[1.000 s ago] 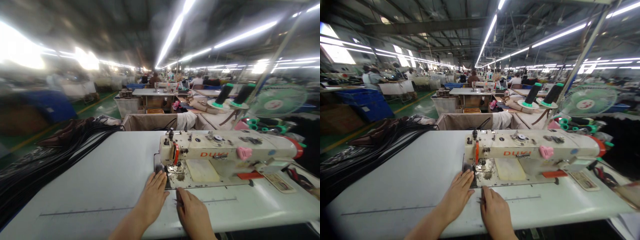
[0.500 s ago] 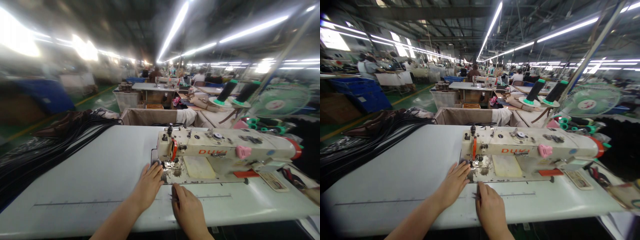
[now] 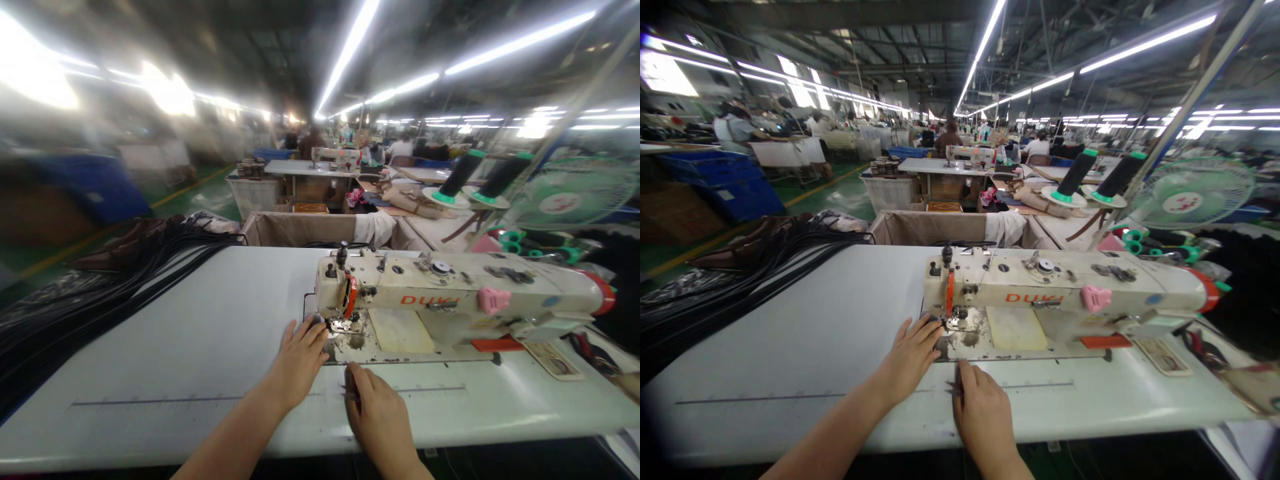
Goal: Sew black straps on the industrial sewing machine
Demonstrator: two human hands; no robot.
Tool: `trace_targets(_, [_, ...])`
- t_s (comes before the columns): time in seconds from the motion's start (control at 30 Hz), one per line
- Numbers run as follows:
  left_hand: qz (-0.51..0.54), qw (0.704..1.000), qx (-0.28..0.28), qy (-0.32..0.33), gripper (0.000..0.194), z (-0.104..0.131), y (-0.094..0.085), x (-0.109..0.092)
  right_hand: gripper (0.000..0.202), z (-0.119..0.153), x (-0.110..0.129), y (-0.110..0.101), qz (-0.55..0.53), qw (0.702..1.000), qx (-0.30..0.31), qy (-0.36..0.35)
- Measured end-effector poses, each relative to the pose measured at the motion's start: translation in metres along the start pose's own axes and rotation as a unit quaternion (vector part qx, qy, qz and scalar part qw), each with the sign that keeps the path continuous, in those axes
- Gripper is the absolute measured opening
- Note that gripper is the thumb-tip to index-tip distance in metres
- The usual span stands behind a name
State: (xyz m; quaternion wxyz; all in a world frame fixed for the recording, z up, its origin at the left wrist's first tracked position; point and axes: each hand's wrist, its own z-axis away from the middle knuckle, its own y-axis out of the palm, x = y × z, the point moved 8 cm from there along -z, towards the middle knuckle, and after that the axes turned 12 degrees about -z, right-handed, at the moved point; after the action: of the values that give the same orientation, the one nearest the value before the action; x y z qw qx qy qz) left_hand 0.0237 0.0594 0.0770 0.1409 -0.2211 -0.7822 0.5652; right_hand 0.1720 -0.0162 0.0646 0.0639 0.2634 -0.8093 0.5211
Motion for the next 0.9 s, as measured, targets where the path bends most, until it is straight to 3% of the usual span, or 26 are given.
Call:
trace_targets(0.17, [0.0,1.0,0.003,-0.001,0.041,0.001,0.0,-0.001,0.049,0.0,0.0,0.001,0.001,1.0,0.004,0.002])
trace_targets(0.27, [0.053,0.999,0.002,-0.002,0.037,-0.006,0.001,0.008,0.048,-0.002,0.002,-0.001,0.001,1.0,0.006,-0.002])
trace_targets(0.47, [0.14,0.99,-0.007,0.004,0.032,-0.058,0.013,0.04,0.044,-0.008,0.012,-0.014,0.008,1.0,0.011,-0.012])
trace_targets(0.63, [0.159,0.985,0.009,0.072,0.033,-0.09,0.021,0.046,0.043,-0.01,0.016,-0.02,-0.004,1.0,0.009,-0.006])
trace_targets(0.9, [0.16,0.985,0.026,0.062,0.029,-0.085,0.025,0.062,0.034,-0.009,0.012,-0.017,-0.022,0.999,0.023,0.021])
